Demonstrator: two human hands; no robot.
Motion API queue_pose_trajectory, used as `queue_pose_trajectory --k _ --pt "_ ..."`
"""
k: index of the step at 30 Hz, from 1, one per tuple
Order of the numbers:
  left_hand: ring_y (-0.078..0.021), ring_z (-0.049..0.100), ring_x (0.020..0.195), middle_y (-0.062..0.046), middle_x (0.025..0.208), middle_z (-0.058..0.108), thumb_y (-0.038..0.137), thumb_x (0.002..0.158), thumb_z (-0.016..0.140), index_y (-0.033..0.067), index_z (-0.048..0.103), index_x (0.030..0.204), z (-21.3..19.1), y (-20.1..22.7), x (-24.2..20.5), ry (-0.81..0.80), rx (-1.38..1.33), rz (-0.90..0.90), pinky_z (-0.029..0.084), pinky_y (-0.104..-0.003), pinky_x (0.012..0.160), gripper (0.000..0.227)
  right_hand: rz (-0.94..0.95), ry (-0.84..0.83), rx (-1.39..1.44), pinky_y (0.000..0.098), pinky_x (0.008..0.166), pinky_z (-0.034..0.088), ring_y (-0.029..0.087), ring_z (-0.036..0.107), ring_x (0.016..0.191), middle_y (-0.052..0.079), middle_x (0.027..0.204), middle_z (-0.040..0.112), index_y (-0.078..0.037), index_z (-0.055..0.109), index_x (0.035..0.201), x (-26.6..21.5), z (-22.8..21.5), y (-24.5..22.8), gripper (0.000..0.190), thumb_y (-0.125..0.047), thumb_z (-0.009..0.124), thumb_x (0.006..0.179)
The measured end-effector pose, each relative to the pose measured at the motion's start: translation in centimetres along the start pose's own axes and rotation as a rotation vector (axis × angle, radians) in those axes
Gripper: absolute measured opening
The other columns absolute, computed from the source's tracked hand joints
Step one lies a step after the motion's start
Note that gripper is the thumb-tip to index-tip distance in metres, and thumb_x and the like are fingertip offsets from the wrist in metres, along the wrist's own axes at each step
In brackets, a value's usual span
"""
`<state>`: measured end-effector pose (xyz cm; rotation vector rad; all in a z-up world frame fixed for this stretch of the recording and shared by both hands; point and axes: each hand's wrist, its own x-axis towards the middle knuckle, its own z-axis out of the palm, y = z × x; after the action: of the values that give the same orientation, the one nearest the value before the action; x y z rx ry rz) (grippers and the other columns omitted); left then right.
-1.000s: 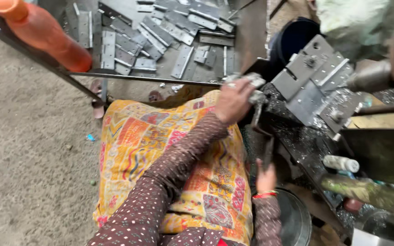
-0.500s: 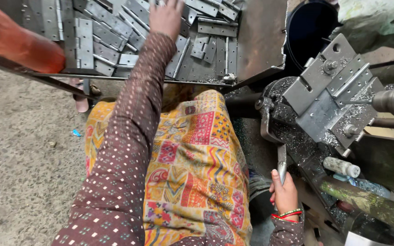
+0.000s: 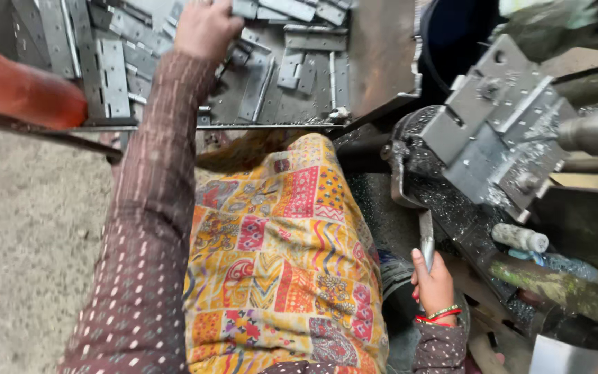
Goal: The person sits on the floor and repeatedly places metal hinge pieces into a punching machine, activates the press, and removes the processed pieces. The person handles the metal pieces one at a time and uses a small metal tool to assist with positioning.
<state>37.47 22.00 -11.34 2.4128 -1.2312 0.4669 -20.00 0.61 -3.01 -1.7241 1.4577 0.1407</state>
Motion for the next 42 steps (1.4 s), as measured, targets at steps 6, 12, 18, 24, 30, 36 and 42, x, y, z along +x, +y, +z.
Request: queue_pose_trajectory --k 6,12,18,24,30,36,42 --pt "-0.0310 0.059 0.093 -0.008 0.098 0.054 0.010 0.094 0.070 0.0175 0.074 0.101 -9.6 13.8 -2.9 0.147 -0.084 0.104 0.050 -0.043 0.070 0.011 -0.073 0.030 -0.015 0.0334 0.039 0.041 0.015 0.052 0.038 0.003 0.055 0.057 -0.008 0.061 0.098 0.1 -0.1 1.2 0.040 -0.048 0.062 0.095" --pt "-0.0209 0.058 0.087 -0.012 0.104 0.055 0.006 0.097 0.067 0.0180 0.069 0.139 -13.8 29.3 -0.4 0.350 0.131 0.204 0.049 -0.032 0.055 0.044 -0.161 0.084 -0.203 0.0417 0.052 0.050 0.026 0.066 0.049 0.011 0.060 0.065 -0.009 0.062 0.102 1.2 -0.2 3.2 0.054 -0.061 0.056 0.094" --pt "-0.0414 0.050 0.130 -0.022 0.138 0.052 0.054 0.077 0.064 0.0028 0.057 0.139 -8.0 42.0 -0.4 0.118 -0.178 0.334 0.036 -0.055 0.109 0.081 -0.368 0.213 -0.228 0.0514 0.063 0.052 0.043 0.069 0.074 0.022 0.076 0.068 -0.006 0.062 0.103 3.3 1.4 6.4 0.062 -0.066 0.053 0.093" --pt "-0.0299 0.048 0.137 -0.016 0.149 0.050 0.052 0.102 0.054 -0.0009 0.053 0.145 -5.6 43.5 -2.1 -0.155 -0.041 0.208 0.031 -0.054 0.115 0.068 -0.316 0.176 -0.241 0.0551 0.074 0.052 0.049 0.068 0.088 0.027 0.085 0.071 -0.005 0.061 0.104 4.5 1.7 7.5 0.068 -0.071 0.055 0.090" --pt "-0.0293 0.048 0.140 -0.009 0.148 0.053 0.033 0.098 0.054 0.0079 0.062 0.130 -6.4 44.7 -3.4 -0.363 -0.153 0.305 0.023 -0.060 0.122 0.041 -0.329 0.161 -0.181 0.0546 0.073 0.053 0.050 0.068 0.088 0.028 0.088 0.071 -0.005 0.061 0.114 4.4 1.2 6.5 0.071 -0.070 0.058 0.085" --pt "-0.0312 0.053 0.128 -0.012 0.141 0.057 0.025 0.091 0.055 0.0016 0.065 0.130 -3.5 45.1 -0.5 -0.136 -0.170 0.255 0.024 -0.061 0.115 0.046 -0.350 0.209 -0.210 0.0539 0.072 0.054 0.049 0.069 0.087 0.028 0.088 0.071 -0.003 0.063 0.107 6.2 3.0 9.4 0.067 -0.067 0.063 0.087" --pt "-0.0264 0.055 0.132 -0.007 0.138 0.060 0.022 0.101 0.054 0.0065 0.069 0.120 -3.3 44.8 -0.3 -0.242 -0.204 0.202 0.022 -0.062 0.124 0.029 -0.258 0.312 -0.204 0.0568 0.068 0.053 0.048 0.069 0.080 0.025 0.085 0.071 -0.006 0.059 0.107 9.1 10.8 13.4 0.051 -0.055 0.059 0.094"
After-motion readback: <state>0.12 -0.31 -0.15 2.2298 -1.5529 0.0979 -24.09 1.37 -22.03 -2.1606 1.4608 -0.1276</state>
